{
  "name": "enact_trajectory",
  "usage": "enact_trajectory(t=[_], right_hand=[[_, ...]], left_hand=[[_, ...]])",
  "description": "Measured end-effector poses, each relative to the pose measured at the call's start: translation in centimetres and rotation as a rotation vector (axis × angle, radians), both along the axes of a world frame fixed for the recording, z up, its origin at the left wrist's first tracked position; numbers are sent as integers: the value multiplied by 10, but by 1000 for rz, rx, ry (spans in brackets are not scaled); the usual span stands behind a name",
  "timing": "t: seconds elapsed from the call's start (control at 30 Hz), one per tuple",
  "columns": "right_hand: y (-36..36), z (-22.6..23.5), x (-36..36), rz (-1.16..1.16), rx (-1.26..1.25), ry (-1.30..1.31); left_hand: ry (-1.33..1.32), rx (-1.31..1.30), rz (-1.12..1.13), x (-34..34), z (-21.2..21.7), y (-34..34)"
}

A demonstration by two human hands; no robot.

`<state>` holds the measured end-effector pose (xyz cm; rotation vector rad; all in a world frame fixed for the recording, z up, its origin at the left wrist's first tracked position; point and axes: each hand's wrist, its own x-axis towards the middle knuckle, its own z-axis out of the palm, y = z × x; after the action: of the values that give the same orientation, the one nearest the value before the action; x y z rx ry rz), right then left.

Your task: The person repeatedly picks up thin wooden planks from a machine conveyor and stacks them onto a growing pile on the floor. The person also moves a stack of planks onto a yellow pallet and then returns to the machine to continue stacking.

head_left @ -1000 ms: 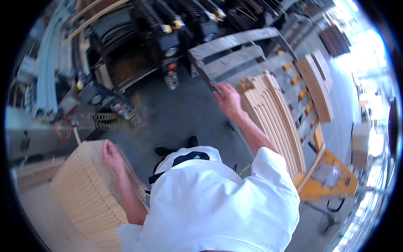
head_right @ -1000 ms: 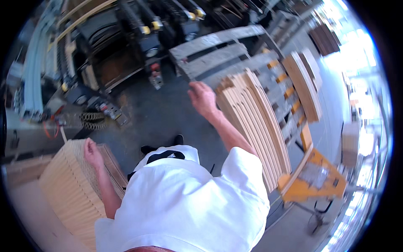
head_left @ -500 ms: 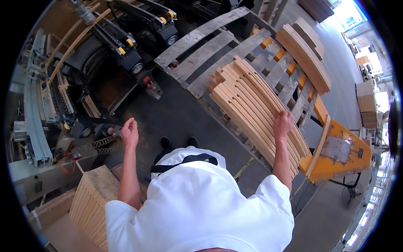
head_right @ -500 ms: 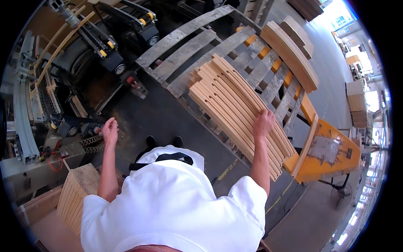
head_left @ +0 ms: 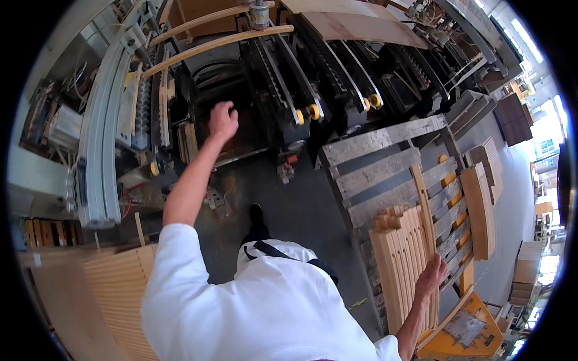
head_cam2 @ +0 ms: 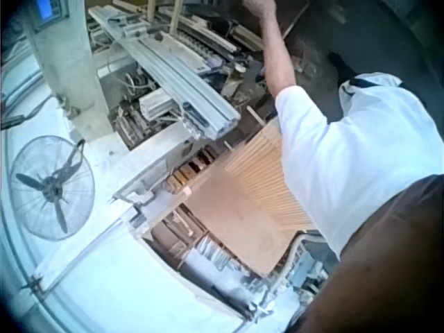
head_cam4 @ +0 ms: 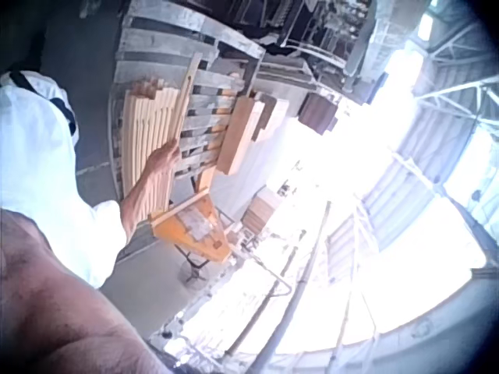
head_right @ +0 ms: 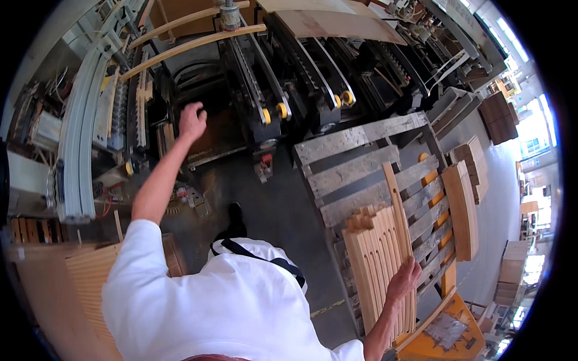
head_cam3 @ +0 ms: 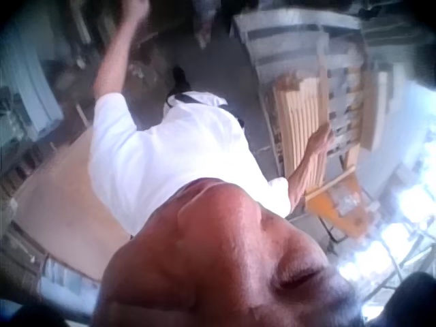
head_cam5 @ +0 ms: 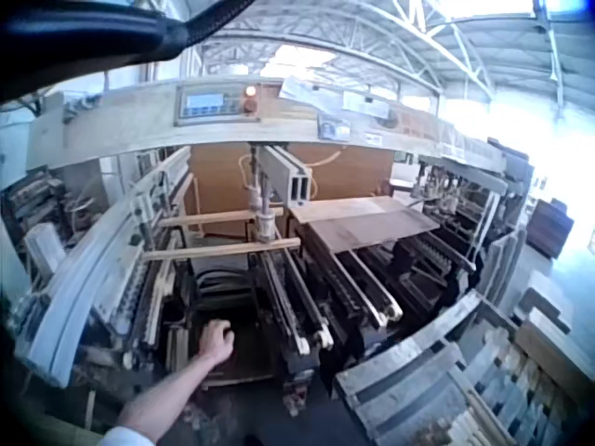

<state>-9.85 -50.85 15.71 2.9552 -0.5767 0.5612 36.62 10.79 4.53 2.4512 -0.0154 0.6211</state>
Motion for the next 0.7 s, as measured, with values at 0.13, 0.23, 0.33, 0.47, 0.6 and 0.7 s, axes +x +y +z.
enact_trajectory(t=[0.13, 0.23, 0.33, 0.47, 0.6, 0.7], right_hand=[[81, 34, 74, 75, 85, -29], [146, 60, 131, 113, 187, -20], [190, 73, 183, 185, 268, -22], [221, 86, 252, 364, 245, 5], [246, 81, 344, 525, 288, -5], [275, 80, 425, 750, 241, -8]], left_hand=[[90, 274, 97, 132, 54, 45], [246, 440, 223, 201, 76, 72], [263, 538, 238, 241, 75, 96], [259, 641, 126, 246, 84, 99], [304, 426, -176, 213, 85, 99], [263, 326, -317, 149, 68, 69]])
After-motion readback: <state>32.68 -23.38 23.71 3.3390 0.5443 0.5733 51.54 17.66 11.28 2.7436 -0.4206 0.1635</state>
